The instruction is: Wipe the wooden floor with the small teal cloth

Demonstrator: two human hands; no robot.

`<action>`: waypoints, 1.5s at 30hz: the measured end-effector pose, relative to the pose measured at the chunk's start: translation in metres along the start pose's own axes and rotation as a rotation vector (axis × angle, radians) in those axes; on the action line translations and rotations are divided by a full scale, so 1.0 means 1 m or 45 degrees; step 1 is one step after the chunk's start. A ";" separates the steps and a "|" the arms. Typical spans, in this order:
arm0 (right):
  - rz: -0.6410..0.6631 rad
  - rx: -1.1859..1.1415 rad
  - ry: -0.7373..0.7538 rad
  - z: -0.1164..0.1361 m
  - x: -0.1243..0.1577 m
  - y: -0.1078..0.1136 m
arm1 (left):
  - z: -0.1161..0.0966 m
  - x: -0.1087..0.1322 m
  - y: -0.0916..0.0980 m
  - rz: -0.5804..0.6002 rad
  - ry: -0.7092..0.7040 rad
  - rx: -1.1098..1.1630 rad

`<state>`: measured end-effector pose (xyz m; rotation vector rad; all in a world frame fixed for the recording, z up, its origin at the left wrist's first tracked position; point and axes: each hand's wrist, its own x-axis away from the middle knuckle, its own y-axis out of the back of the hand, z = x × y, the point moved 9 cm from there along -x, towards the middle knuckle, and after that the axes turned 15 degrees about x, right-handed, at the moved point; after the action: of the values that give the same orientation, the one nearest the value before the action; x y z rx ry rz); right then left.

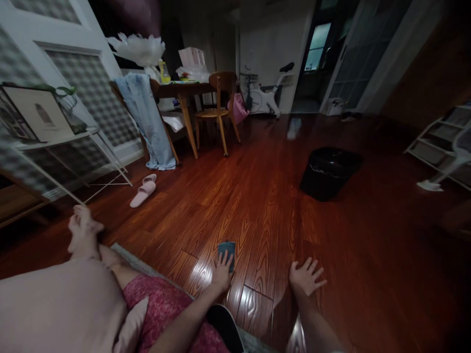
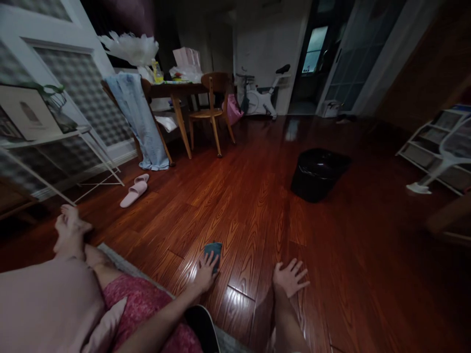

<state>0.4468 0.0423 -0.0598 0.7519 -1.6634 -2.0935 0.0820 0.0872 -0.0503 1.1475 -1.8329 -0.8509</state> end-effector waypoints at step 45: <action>0.010 -0.029 0.006 0.002 0.003 0.010 | 0.055 -0.010 0.040 -0.073 0.157 0.034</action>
<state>0.4428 0.0395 -0.0501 0.7413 -1.6345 -2.1006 0.0207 0.1181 -0.0444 1.2467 -1.7225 -0.7728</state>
